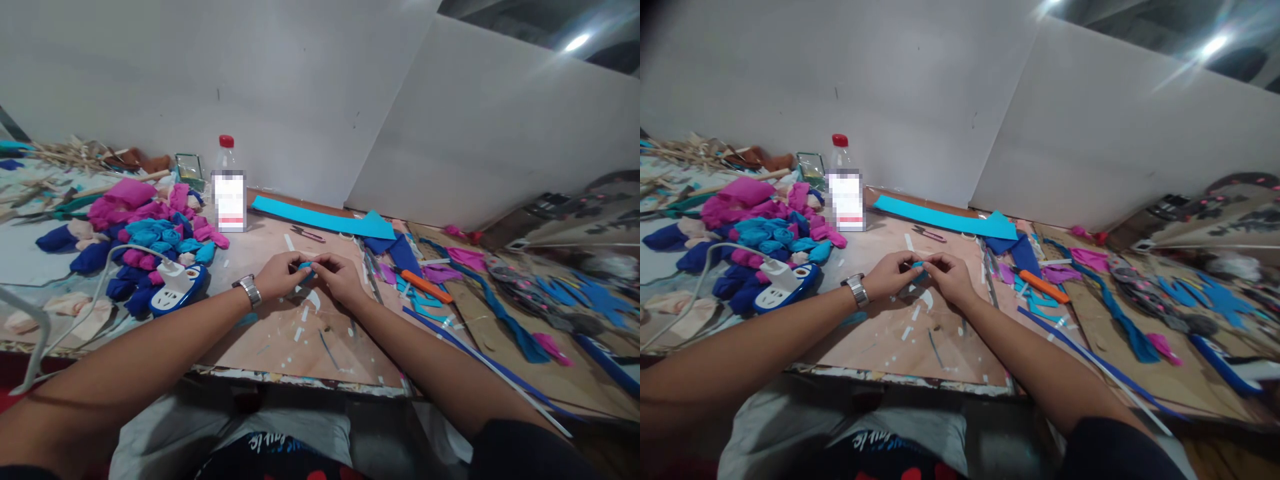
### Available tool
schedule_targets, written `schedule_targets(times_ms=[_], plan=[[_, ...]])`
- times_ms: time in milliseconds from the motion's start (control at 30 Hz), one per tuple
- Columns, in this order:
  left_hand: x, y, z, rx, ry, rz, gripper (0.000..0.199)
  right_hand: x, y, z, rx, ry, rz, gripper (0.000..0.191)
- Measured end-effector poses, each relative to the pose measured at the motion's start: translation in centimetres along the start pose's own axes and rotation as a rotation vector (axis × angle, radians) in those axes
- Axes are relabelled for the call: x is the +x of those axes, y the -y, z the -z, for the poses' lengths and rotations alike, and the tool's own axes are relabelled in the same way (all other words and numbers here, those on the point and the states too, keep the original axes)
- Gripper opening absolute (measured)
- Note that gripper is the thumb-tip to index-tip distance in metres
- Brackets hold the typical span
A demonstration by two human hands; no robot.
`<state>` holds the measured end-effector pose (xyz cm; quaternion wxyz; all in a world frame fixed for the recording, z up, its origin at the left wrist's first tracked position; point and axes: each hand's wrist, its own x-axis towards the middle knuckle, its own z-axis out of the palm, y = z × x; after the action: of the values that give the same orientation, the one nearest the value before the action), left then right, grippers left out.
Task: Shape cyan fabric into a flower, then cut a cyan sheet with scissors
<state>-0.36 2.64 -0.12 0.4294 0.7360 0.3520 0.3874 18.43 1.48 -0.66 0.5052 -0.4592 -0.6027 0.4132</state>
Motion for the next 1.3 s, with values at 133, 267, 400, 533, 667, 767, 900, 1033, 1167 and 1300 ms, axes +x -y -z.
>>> schedule_targets(times_ms=[133, 267, 400, 533, 667, 767, 900, 1033, 1167, 1300], plan=[[-0.1, 0.0, 0.0, -0.026, 0.007, 0.030, 0.032, -0.2, 0.1, -0.2, 0.000, 0.007, 0.016, 0.026], [0.0, 0.2, 0.0, 0.050, -0.007, 0.029, 0.026, -0.3, 0.0, -0.3, -0.025, 0.082, 0.032, 0.025], [0.0, 0.4, -0.1, 0.085, -0.034, 0.038, 0.024, -0.3, -0.1, -0.1, -0.114, 0.119, 0.053, 0.025], [0.1, 0.2, 0.0, 0.100, -0.033, 0.057, 0.026, -0.2, 0.1, 0.1, -0.259, 0.070, 0.084, 0.019], [-0.1, -0.1, 0.0, 0.064, -0.043, 0.077, 0.024, -0.3, 0.6, 0.1, -0.380, 0.041, 0.133, 0.013], [-0.2, -0.3, 0.1, 0.059, -0.063, 0.094, 0.023, -0.4, 0.7, 0.2, -0.404, 0.081, 0.125, 0.009], [-0.2, -0.3, 0.2, 0.071, -0.050, 0.028, 0.024, -0.4, 0.3, 0.1, -0.268, 0.092, 0.063, 0.010], [-0.1, 0.0, 0.3, 0.030, -0.024, -0.104, 0.048, -0.3, 0.3, -0.2, 0.000, 0.071, -0.083, 0.011], [-0.2, 0.1, 0.2, -0.014, 0.000, -0.101, 0.044, -0.3, 0.8, -0.4, 0.080, 0.054, -0.148, 0.014], [-0.3, -0.1, 0.1, -0.016, 0.011, -0.083, 0.030, -0.3, 1.0, -0.3, 0.073, 0.067, -0.164, 0.015]])
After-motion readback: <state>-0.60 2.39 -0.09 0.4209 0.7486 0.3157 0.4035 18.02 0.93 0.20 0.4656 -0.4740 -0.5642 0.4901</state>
